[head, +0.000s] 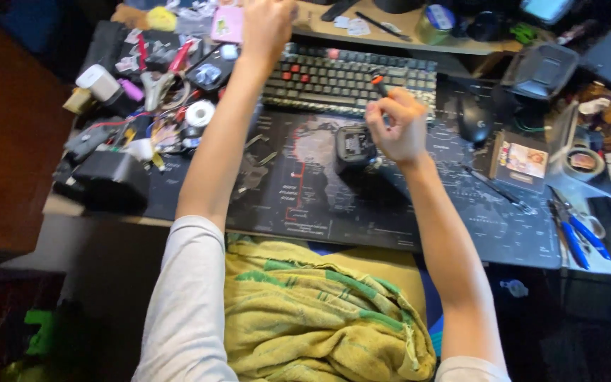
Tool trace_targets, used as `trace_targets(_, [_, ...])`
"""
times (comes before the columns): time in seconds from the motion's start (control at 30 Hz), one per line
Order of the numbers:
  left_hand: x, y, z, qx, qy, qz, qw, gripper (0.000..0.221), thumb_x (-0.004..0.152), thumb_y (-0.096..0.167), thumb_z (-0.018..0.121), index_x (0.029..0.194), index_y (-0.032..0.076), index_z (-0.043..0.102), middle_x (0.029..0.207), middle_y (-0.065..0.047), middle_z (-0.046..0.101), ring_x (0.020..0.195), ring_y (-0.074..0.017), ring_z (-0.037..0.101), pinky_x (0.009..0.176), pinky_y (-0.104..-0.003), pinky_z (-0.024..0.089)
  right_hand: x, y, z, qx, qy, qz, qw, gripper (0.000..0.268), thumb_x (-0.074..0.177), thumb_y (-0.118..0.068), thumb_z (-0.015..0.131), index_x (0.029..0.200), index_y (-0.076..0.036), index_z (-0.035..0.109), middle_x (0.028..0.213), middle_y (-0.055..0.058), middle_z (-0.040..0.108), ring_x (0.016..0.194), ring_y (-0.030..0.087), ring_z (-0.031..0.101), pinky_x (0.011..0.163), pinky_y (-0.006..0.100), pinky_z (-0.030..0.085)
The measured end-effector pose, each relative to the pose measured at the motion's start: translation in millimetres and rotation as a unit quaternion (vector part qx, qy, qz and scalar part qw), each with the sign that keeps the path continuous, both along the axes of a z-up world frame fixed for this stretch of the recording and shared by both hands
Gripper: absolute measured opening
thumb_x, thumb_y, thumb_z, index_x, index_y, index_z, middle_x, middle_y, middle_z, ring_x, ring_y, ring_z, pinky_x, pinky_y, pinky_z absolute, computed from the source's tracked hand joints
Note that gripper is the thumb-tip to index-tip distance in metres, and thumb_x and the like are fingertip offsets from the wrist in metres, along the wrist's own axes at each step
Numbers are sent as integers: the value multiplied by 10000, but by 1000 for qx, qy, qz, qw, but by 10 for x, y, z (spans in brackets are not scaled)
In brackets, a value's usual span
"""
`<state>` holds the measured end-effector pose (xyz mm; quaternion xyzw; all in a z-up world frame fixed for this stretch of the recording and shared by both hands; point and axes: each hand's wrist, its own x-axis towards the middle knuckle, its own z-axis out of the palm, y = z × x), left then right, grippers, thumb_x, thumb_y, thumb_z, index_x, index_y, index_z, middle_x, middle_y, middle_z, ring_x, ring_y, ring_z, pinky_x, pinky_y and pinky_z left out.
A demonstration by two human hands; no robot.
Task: Disassembling a small electronic device using a screwdriver and prying tool on a workbench.
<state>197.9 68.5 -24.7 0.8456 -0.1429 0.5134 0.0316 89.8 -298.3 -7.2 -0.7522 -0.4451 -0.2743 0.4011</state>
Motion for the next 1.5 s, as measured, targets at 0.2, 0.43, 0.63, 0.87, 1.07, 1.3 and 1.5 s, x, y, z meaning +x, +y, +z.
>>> trace_targets(0.2, [204,114,-141,6,23,68,997,180,828,-14,786,885,149,732,979,-81,772,897,-409,700,898,-598,403,-23,12,22,7,22,7,1000,331,1084,-105,711,756,-70,685,743,34,481,595,188,450,551,325,363])
trace_targets(0.43, [107,141,-214,44,63,115,990,240,819,-116,825,881,116,814,1438,-158,721,1279,-445,606,1015,-727,329,-98,28,85,-13,33,11,999,378,1112,-110,673,745,-35,623,741,34,421,691,171,361,601,333,254])
trace_targets(0.63, [-52,-249,81,68,31,114,991,196,863,25,839,756,162,747,1373,-70,724,1297,-341,547,958,-537,294,-80,27,54,-8,34,6,999,378,1117,-135,673,752,-42,649,741,21,407,684,159,343,589,314,237])
trace_targets(0.87, [274,-337,8,63,178,198,962,433,987,578,823,1021,158,920,1215,-188,740,1245,-427,555,991,-635,324,-116,13,148,-4,30,5,1000,389,1129,-151,649,755,-43,646,738,42,456,669,172,400,589,346,283])
trace_targets(1.07, [416,-288,-60,117,226,255,933,463,1130,586,704,1068,174,906,1115,-139,841,1254,-390,556,1012,-606,283,-82,12,90,1,14,-2,1000,345,1092,-139,683,760,-53,650,769,35,481,672,173,434,586,328,324])
trace_targets(1.3, [468,-360,34,134,272,262,916,175,918,184,778,1053,183,890,1151,-83,818,1274,-374,567,1017,-585,286,-64,-3,81,-3,22,10,1000,338,1095,-143,683,767,-64,658,767,25,500,680,162,432,584,310,325])
trace_targets(1.5, [546,-173,-87,144,191,193,952,412,817,109,842,1228,105,819,1274,-163,745,1302,-429,561,1060,-661,348,-74,17,107,14,65,25,997,371,1111,-154,652,756,-46,666,754,29,482,697,164,405,613,331,293])
